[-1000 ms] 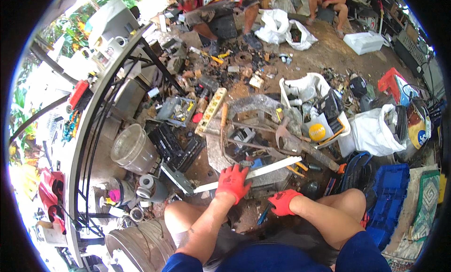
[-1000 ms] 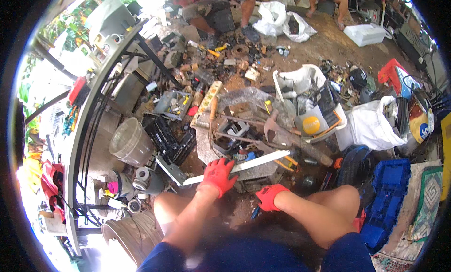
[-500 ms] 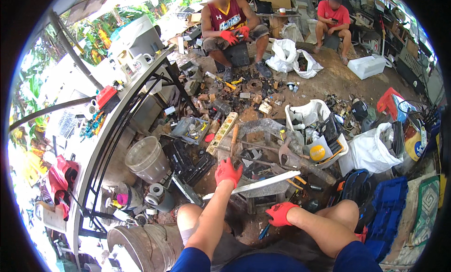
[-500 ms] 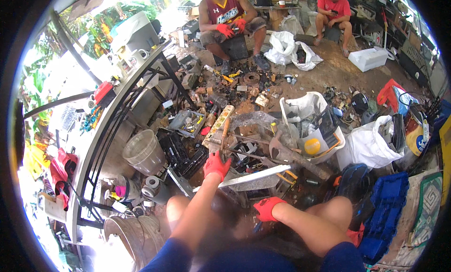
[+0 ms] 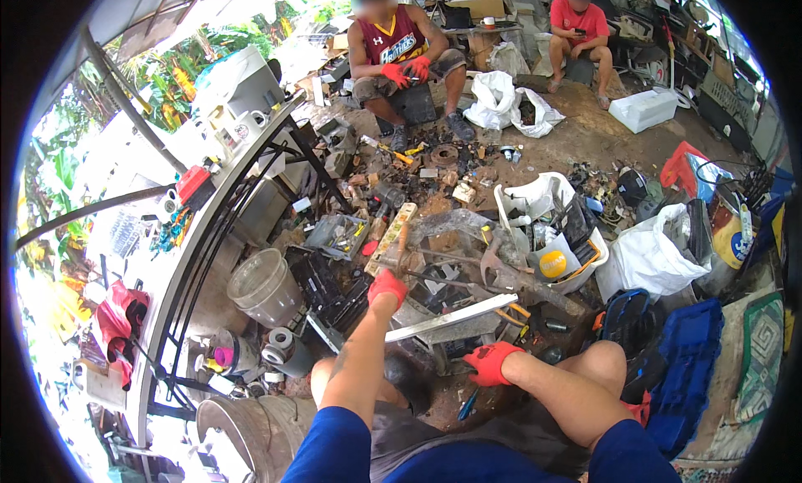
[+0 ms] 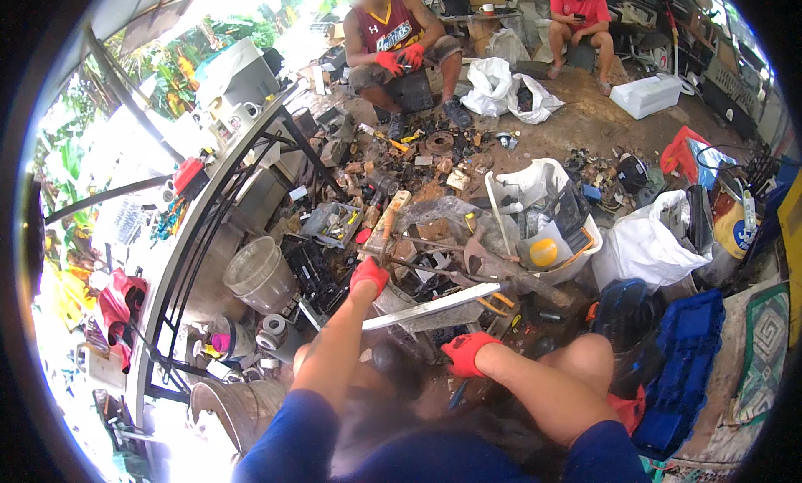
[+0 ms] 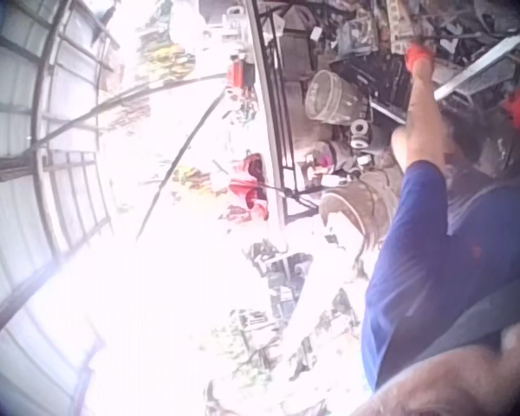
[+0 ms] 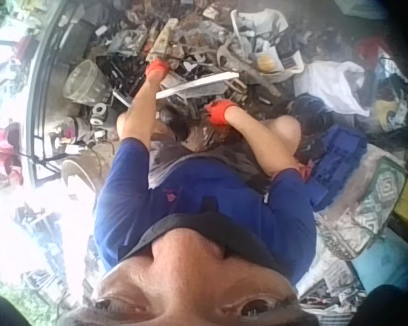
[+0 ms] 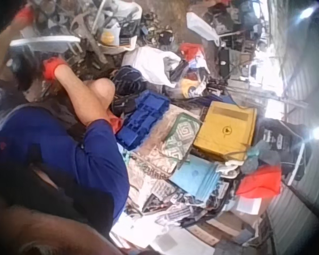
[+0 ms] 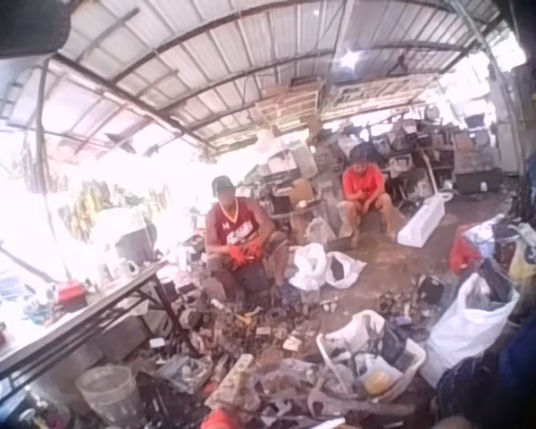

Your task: The person sits on the floor in a cluttered workshop and handles a green circuit board, using a screwdriver to remove components. They then pick up a white plastic casing, inspect it, and use pliers to manipulate parts of the casing.

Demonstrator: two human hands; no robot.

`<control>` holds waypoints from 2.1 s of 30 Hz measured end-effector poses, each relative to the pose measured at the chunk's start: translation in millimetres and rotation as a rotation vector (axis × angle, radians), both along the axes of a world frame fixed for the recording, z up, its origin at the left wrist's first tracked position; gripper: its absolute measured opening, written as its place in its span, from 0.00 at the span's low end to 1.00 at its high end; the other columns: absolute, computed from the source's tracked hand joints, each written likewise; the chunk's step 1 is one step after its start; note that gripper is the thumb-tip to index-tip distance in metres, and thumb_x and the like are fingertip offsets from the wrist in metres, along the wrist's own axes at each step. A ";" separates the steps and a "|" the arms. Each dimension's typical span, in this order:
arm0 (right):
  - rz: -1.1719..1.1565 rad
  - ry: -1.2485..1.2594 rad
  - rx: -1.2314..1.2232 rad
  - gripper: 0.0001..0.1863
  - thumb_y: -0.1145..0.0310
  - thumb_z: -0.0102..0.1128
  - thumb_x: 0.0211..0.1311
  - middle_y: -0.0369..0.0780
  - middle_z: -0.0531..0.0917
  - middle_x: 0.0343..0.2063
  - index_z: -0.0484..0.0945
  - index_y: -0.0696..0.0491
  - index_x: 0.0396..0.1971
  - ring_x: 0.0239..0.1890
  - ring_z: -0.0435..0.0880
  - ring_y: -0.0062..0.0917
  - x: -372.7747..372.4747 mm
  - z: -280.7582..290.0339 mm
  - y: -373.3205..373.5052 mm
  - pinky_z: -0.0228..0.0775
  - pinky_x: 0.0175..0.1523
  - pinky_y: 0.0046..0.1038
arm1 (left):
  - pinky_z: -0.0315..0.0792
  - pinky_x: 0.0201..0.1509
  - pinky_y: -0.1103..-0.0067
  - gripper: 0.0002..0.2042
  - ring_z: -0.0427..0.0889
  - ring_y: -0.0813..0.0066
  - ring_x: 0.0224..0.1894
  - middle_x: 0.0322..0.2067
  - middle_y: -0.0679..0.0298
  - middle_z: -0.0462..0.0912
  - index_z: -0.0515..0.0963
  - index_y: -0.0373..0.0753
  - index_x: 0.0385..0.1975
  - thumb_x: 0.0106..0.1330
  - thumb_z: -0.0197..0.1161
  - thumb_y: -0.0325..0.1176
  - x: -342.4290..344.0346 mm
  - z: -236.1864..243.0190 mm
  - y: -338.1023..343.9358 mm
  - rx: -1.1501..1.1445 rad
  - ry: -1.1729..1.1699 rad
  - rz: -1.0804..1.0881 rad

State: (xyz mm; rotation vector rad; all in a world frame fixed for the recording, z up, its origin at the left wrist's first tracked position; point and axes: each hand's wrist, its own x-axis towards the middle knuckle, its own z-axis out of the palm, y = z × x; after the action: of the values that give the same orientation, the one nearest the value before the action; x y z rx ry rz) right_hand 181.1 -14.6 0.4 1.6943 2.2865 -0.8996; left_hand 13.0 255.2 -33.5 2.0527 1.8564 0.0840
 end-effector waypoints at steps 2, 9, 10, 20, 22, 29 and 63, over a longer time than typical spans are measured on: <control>-0.041 0.027 0.063 0.26 0.51 0.54 0.63 0.47 0.81 0.51 0.74 0.52 0.55 0.53 0.81 0.41 3.2 8.1 -1.2 0.73 0.56 0.42 | 0.72 0.62 0.62 0.22 0.78 0.49 0.57 0.54 0.46 0.79 0.73 0.35 0.54 0.66 0.55 0.44 -5.6 22.1 -1.7 -0.003 -0.074 0.011; -0.425 -0.027 0.994 0.34 0.53 0.62 0.56 0.47 0.68 0.61 0.70 0.43 0.64 0.65 0.62 0.47 14.0 46.9 -15.5 0.53 0.67 0.54 | 0.72 0.56 0.63 0.16 0.79 0.45 0.51 0.43 0.45 0.81 0.77 0.37 0.49 0.64 0.56 0.35 -72.7 93.6 -99.5 0.147 -0.428 -0.572; -0.364 -0.051 1.045 0.33 0.53 0.60 0.58 0.45 0.68 0.62 0.68 0.43 0.64 0.66 0.62 0.46 15.2 49.8 -20.2 0.53 0.67 0.54 | 0.72 0.56 0.63 0.17 0.78 0.46 0.52 0.45 0.45 0.81 0.76 0.36 0.51 0.64 0.56 0.33 -83.9 94.7 -122.3 0.151 -0.382 -0.633; -0.226 0.143 0.201 0.30 0.58 0.53 0.67 0.49 0.75 0.57 0.64 0.48 0.67 0.49 0.81 0.47 0.4 40.0 -73.4 0.73 0.55 0.43 | 0.67 0.64 0.62 0.26 0.71 0.43 0.61 0.59 0.42 0.71 0.69 0.34 0.60 0.64 0.62 0.40 -97.6 46.5 -165.2 -0.161 -0.390 -0.779; -0.425 0.235 0.222 0.31 0.59 0.54 0.66 0.50 0.75 0.57 0.62 0.49 0.68 0.49 0.81 0.48 12.9 38.5 -87.3 0.72 0.56 0.43 | 0.64 0.67 0.63 0.29 0.69 0.43 0.63 0.59 0.41 0.70 0.67 0.36 0.62 0.65 0.62 0.44 -85.9 41.1 -153.8 0.024 -0.490 -0.641; -0.776 -0.018 0.269 0.33 0.62 0.55 0.63 0.52 0.74 0.57 0.62 0.52 0.68 0.56 0.77 0.47 22.5 29.3 -101.0 0.70 0.60 0.39 | 0.65 0.65 0.60 0.30 0.71 0.51 0.61 0.56 0.51 0.75 0.69 0.41 0.62 0.66 0.56 0.55 8.9 12.5 -126.2 0.196 -0.106 -0.717; -0.694 -0.309 0.113 0.25 0.63 0.54 0.62 0.49 0.77 0.52 0.72 0.48 0.61 0.47 0.82 0.45 -19.8 42.3 -71.0 0.76 0.51 0.41 | 0.51 0.74 0.55 0.24 0.66 0.54 0.68 0.65 0.60 0.70 0.73 0.48 0.62 0.71 0.48 0.51 -5.0 -22.0 -126.0 0.128 -0.044 -0.803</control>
State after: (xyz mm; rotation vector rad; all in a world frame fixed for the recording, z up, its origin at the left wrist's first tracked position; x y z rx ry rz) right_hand 161.3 -85.7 42.7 2.5289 1.5823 -0.5400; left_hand 8.1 129.3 -55.4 2.6913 0.9038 0.0329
